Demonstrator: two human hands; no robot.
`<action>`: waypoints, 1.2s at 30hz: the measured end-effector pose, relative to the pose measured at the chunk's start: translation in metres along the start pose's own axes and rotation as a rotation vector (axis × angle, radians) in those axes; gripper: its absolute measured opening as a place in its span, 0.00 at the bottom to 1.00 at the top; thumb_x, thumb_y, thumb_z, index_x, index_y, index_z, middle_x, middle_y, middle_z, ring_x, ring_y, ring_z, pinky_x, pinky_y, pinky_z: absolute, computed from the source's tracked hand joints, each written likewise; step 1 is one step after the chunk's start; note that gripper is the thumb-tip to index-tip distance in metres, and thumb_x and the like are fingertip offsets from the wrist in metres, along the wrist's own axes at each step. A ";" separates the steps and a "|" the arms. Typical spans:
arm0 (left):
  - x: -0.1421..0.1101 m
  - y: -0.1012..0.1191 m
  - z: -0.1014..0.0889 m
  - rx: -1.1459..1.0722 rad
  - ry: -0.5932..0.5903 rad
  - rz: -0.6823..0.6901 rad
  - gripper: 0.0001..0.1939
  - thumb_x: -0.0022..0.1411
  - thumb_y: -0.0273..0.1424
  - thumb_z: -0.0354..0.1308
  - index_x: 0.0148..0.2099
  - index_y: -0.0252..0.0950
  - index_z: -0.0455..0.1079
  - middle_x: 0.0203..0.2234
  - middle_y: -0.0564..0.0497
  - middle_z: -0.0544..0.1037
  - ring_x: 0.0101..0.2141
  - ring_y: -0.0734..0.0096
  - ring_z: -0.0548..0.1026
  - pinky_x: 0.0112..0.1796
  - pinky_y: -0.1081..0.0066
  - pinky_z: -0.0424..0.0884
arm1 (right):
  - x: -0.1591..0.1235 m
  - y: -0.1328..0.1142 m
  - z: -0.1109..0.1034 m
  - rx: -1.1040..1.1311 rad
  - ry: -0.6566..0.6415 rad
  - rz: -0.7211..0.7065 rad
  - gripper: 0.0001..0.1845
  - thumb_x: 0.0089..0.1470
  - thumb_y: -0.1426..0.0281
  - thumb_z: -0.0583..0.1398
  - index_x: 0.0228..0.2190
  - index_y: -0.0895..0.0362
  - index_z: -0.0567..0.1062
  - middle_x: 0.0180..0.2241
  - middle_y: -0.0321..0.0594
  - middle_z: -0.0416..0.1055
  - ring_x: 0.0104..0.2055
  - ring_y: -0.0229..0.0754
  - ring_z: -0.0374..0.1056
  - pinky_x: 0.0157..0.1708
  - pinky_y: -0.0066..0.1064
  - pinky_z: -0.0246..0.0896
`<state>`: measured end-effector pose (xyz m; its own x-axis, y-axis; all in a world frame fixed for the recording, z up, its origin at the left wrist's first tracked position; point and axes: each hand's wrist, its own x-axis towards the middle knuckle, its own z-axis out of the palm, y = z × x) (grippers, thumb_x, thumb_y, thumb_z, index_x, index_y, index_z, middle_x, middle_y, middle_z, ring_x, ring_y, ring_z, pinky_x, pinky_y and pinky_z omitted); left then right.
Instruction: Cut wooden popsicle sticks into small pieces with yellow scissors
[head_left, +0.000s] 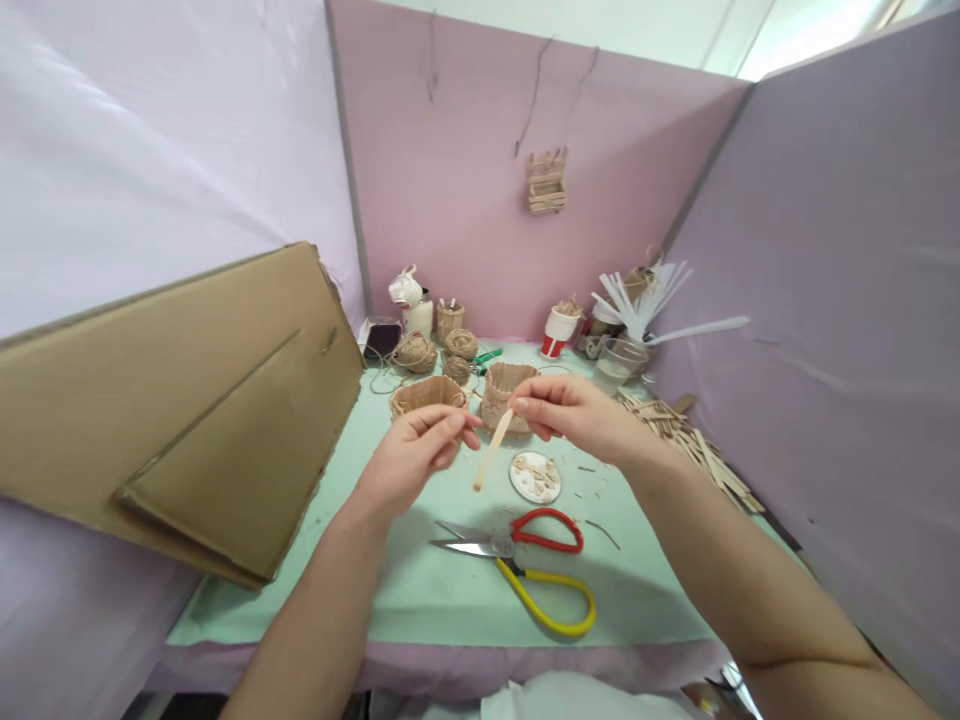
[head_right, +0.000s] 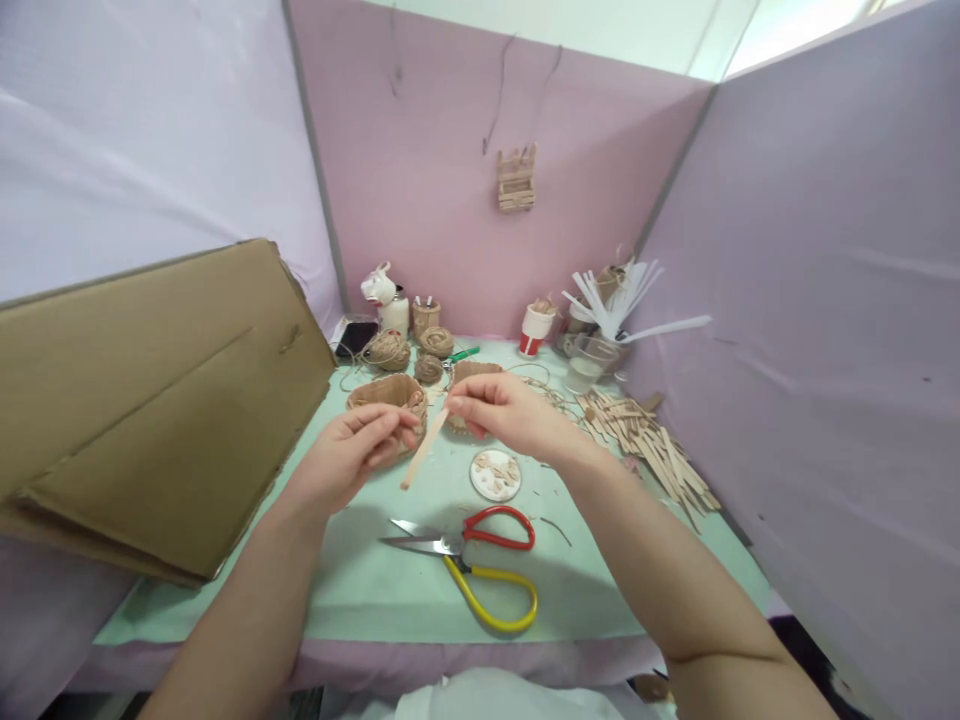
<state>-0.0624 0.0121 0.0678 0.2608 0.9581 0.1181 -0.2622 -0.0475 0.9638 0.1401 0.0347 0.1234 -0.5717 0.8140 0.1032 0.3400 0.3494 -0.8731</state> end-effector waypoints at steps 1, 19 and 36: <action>0.000 -0.004 0.005 -0.058 -0.104 -0.107 0.15 0.56 0.39 0.54 0.36 0.31 0.72 0.25 0.49 0.73 0.16 0.87 0.53 0.19 0.78 0.50 | -0.007 0.004 0.002 0.021 0.007 -0.002 0.14 0.54 0.61 0.54 0.27 0.59 0.70 0.16 0.28 0.57 0.18 0.29 0.49 0.18 0.22 0.43; 0.013 -0.058 0.028 0.357 -0.248 -0.256 0.15 0.52 0.40 0.57 0.31 0.31 0.73 0.17 0.51 0.72 0.19 0.78 0.66 0.21 0.77 0.59 | -0.099 0.063 0.059 -0.725 -0.092 0.135 0.09 0.47 0.70 0.60 0.34 0.58 0.70 0.36 0.43 0.67 0.38 0.43 0.63 0.36 0.31 0.56; 0.014 -0.048 0.023 0.215 -0.180 -0.250 0.13 0.48 0.36 0.61 0.34 0.32 0.72 0.25 0.48 0.76 0.19 0.81 0.66 0.19 0.79 0.57 | -0.109 0.070 0.070 -0.756 -0.021 0.226 0.11 0.46 0.74 0.56 0.36 0.59 0.68 0.33 0.43 0.68 0.36 0.44 0.64 0.34 0.31 0.57</action>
<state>-0.0249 0.0214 0.0281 0.4566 0.8834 -0.1057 0.0263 0.1054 0.9941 0.1738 -0.0622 0.0173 -0.4395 0.8966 -0.0536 0.8609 0.4035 -0.3098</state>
